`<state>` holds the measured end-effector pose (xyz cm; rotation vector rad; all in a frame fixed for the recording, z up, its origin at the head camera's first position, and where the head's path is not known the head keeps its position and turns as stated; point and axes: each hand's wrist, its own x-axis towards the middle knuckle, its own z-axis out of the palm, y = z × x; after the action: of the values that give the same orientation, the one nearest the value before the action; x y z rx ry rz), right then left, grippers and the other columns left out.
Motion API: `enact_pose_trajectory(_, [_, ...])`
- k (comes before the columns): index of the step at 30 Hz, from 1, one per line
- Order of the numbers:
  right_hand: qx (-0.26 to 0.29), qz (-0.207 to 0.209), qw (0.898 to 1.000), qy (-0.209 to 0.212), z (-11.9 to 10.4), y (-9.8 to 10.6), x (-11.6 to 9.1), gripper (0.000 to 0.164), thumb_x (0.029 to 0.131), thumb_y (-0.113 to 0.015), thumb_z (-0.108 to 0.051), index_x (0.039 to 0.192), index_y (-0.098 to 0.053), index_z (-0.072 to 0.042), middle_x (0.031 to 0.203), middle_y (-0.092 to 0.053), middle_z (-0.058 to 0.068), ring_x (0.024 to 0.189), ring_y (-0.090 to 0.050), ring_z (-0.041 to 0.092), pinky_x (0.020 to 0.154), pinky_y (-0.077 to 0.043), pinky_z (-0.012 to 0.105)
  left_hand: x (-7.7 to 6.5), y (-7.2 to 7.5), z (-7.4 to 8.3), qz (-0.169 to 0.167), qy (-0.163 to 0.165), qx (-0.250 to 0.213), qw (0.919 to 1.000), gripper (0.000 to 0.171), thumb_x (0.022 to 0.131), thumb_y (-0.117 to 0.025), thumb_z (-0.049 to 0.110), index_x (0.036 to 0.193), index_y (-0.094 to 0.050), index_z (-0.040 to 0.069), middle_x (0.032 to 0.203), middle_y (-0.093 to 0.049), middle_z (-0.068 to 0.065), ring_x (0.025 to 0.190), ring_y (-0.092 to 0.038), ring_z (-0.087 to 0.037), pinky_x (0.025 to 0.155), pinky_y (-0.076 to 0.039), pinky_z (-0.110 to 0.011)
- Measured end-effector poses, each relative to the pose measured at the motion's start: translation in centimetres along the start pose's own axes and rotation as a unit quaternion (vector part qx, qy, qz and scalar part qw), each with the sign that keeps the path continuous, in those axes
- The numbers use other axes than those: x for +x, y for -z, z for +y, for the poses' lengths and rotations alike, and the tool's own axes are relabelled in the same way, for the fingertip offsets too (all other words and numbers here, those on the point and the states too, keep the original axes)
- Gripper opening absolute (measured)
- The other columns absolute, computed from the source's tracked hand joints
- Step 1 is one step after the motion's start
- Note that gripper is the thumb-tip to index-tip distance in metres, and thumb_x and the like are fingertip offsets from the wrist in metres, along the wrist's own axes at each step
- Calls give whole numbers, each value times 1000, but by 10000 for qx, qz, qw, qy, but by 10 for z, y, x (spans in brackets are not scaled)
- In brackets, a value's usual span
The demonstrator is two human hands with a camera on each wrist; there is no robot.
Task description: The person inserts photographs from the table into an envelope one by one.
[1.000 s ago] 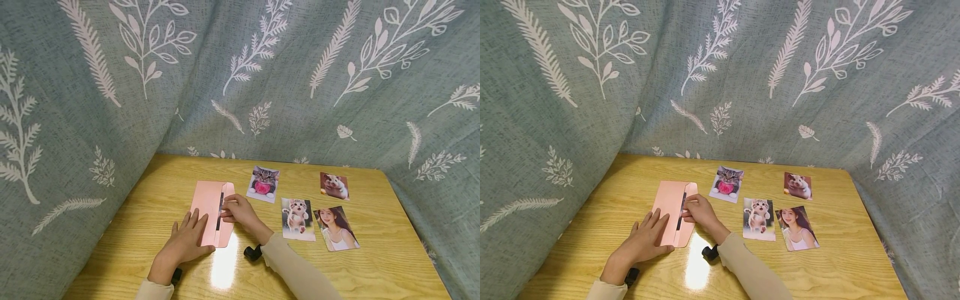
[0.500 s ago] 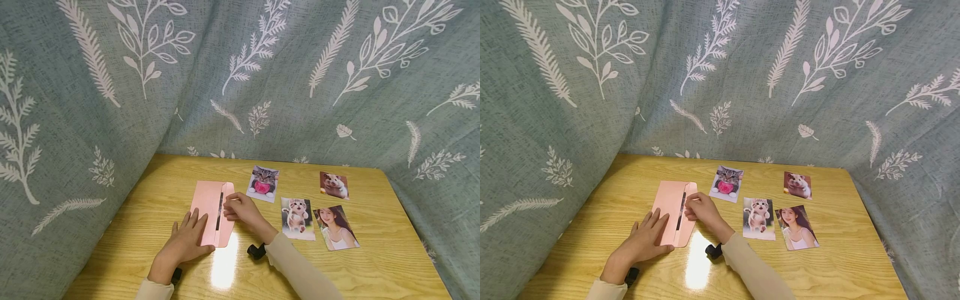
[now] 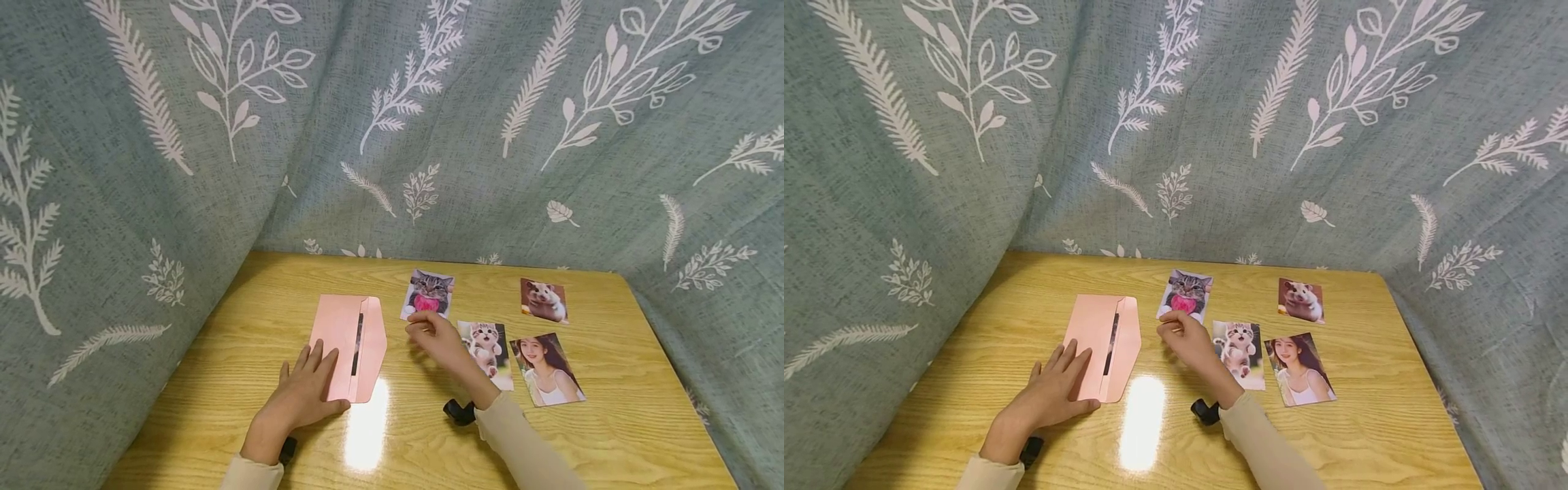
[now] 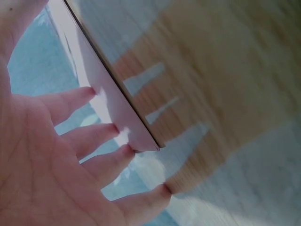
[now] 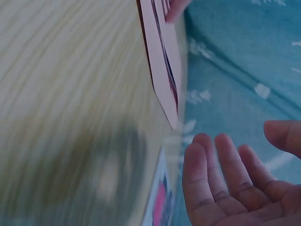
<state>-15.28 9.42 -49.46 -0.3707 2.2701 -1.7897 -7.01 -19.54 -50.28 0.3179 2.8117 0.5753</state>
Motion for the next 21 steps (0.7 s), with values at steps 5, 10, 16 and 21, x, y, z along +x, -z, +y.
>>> enact_pose_trajectory(5, [-595,162,9979,172,2,31,-14,36,101,-62,-23,130,-59,-1,116,-66,9,108,-61,25,95,-48,44,0,1,2,25,-48,-1,10000,97,83,-77,54,156,-34,6,161,-16,-27,147,-12,-49,105,-14,-78])
enact_pose_trajectory(10, [-1270,321,9910,287,6,63,-27,39,101,-63,-26,132,-58,-3,121,-66,13,107,-63,28,90,-52,45,-1,0,2,37,-36,-5,10000,97,83,-76,54,156,-34,7,161,-16,-28,147,-12,-49,104,-13,-78])
enact_pose_trajectory(16, [-2113,635,9753,48,15,99,-39,41,100,-65,-22,135,-56,-3,130,-60,21,113,-61,36,89,-52,51,-4,0,1,46,-12,-11,10000,98,83,-77,55,156,-34,8,161,-17,-28,146,-13,-50,103,-14,-79])
enact_pose_trajectory(21, [-3135,590,9476,-156,25,125,-41,55,97,-68,-18,142,-47,5,140,-49,29,128,-45,50,98,-41,64,-3,1,2,40,-13,-72,10000,98,83,-77,55,157,-33,8,161,-16,-27,147,-11,-49,104,-12,-78])
